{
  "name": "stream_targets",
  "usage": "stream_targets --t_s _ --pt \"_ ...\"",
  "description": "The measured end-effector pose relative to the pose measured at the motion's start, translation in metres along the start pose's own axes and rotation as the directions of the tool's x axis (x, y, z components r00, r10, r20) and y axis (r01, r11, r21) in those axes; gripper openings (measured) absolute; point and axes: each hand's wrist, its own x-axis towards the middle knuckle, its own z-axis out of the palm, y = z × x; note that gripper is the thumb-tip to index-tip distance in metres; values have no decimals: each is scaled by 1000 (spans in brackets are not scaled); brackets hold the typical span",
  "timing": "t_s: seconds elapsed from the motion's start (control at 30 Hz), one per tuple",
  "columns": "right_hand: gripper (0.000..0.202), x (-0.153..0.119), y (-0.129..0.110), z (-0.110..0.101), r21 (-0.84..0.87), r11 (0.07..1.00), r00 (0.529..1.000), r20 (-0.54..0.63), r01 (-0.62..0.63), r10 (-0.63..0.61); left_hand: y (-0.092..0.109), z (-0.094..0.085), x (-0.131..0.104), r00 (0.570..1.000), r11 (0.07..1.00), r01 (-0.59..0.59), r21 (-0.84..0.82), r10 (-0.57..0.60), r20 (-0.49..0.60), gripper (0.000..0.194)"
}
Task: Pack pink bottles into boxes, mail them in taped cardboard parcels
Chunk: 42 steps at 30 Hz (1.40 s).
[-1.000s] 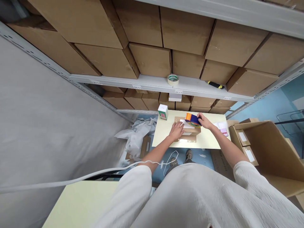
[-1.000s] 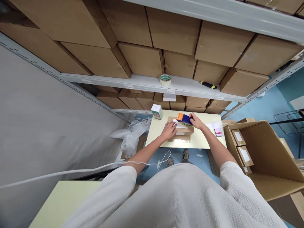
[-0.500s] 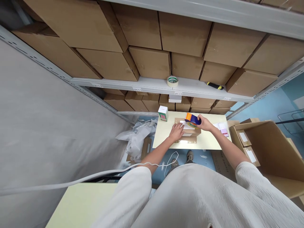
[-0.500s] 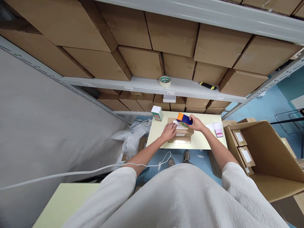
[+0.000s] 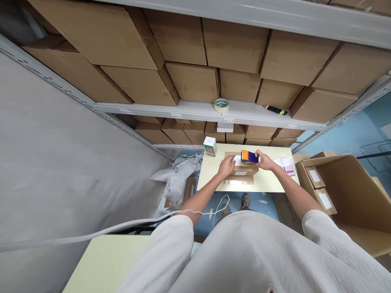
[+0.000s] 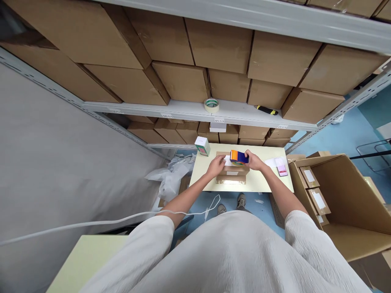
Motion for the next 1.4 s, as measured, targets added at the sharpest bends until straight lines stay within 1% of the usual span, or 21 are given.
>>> stream_targets --t_s 0.03,0.07,0.1,0.17,0.23,0.33,0.47,0.53,0.63,0.77,0.93,1.03,1.2,1.3,1.4 --pt "44 0 1 0 3 1000 1000 -2 1 -1 6 -1 4 997 991 57 -120 -62 -44 34" --pt "44 -1 2 1 7 1000 1000 -5 4 -4 13 -2 8 989 964 113 -240 -131 -64 31" --pt "44 -1 2 2 11 1000 1000 -10 7 -6 20 -3 11 979 923 167 -346 -198 -57 29" --pt "43 -2 3 2 16 1000 1000 -19 7 -7 34 -4 16 959 839 253 -482 -284 9 29" --pt "44 -3 4 2 23 1000 1000 -20 4 -4 47 -5 19 939 773 320 -548 -336 74 31" --pt "45 -4 4 2 38 999 1000 -16 -3 3 63 -5 20 917 695 375 -613 -376 135 33" --pt "44 -7 5 1 37 999 999 -30 -16 17 77 -5 21 891 614 416 -671 -423 165 33" --pt "44 -9 5 1 42 999 999 -36 -19 21 81 -6 22 884 591 421 -688 -436 167 36" --pt "44 -11 5 2 58 998 999 -39 -24 26 85 -5 24 885 595 416 -688 -440 154 42" --pt "45 -12 5 2 61 998 998 -50 -21 24 89 -4 27 881 639 428 -639 -453 137 42" --pt "44 -13 3 1 60 998 999 -50 -18 21 86 0 30 894 695 387 -606 -442 64 41" --pt "43 -13 0 1 55 998 998 -54 -15 18 79 1 31 897 721 362 -591 -443 9 38" --pt "42 -10 -9 4 44 999 999 -38 5 -3 65 1 30 884 772 362 -522 -461 -69 46" --pt "42 -6 -17 5 27 999 999 -14 39 -38 54 -1 28 884 802 347 -486 -453 -115 49" --pt "42 -1 -24 3 -37 996 997 19 77 -76 38 -4 25 878 810 339 -478 -455 -150 53"
